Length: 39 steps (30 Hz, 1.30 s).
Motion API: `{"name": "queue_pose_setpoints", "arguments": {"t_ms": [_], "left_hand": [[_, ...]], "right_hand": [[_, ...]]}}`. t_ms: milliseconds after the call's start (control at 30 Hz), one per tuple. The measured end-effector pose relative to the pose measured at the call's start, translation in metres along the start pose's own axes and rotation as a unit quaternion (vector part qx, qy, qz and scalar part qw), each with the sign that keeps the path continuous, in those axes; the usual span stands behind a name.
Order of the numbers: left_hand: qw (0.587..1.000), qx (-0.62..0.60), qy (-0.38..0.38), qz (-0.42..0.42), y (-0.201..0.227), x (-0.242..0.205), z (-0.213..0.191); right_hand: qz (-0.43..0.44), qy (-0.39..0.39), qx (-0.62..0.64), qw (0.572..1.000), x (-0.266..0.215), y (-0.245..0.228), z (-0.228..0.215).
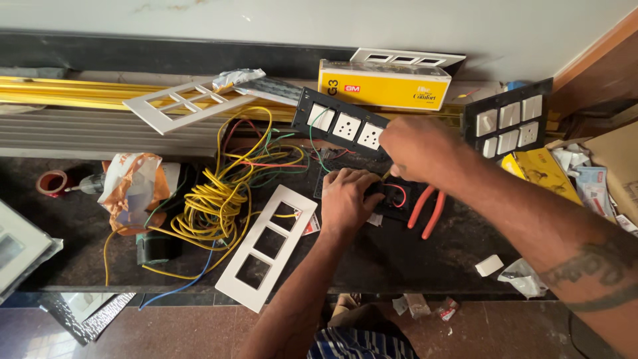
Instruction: The person strips the ends of electrical wires with pliers and uses a screwdriver to secure the wires into the terminals of several switchboard panels.
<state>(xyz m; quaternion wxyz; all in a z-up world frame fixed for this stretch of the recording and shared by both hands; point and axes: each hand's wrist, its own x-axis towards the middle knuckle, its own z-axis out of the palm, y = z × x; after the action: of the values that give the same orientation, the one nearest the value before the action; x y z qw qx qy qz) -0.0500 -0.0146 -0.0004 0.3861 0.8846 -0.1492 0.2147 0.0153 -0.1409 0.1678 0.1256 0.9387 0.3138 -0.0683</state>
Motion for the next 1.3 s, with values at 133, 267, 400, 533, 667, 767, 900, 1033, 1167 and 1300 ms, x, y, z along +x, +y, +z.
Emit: {"name": "queue_pose_setpoints", "arguments": {"t_ms": [133, 267, 400, 533, 667, 767, 900, 1033, 1167, 1300], "left_hand": [[1.000, 0.000, 0.005, -0.002, 0.000, 0.000, 0.001], [1.000, 0.007, 0.005, 0.003, -0.002, 0.000, 0.003], [1.000, 0.004, 0.006, 0.004, -0.003, 0.000, 0.004], [1.000, 0.004, 0.009, 0.012, -0.004, -0.001, 0.004], [1.000, 0.000, 0.009, 0.007, -0.004, 0.000, 0.004], [1.000, -0.003, 0.009, 0.004, -0.004, -0.002, 0.004], [1.000, -0.006, 0.014, 0.003, -0.006, -0.002, 0.004], [1.000, -0.010, 0.014, 0.002, -0.005, -0.001, 0.005], [1.000, -0.011, 0.013, 0.002, -0.005, -0.001, 0.003], [1.000, -0.009, 0.008, -0.001, -0.004, 0.000, 0.005]], "right_hand": [[0.065, -0.008, -0.015, 0.998, 0.001, -0.002, 0.008], [-0.063, 0.071, -0.002, 0.995, 0.002, 0.006, 0.019], [0.005, 0.009, -0.040, 0.999, 0.001, 0.000, 0.014], [-0.017, 0.009, -0.020, 1.000, 0.002, -0.006, 0.010], [-0.061, 0.029, -0.034, 0.997, 0.001, -0.004, 0.003], [-0.003, -0.035, -0.053, 0.998, 0.003, -0.009, 0.002], [-0.063, -0.003, -0.030, 0.998, 0.004, -0.003, 0.004], [-0.040, -0.007, -0.060, 0.997, 0.004, -0.004, 0.006], [-0.041, -0.065, -0.021, 0.997, 0.007, 0.000, 0.003], [-0.104, 0.046, -0.053, 0.992, 0.003, 0.003, 0.007]]}}
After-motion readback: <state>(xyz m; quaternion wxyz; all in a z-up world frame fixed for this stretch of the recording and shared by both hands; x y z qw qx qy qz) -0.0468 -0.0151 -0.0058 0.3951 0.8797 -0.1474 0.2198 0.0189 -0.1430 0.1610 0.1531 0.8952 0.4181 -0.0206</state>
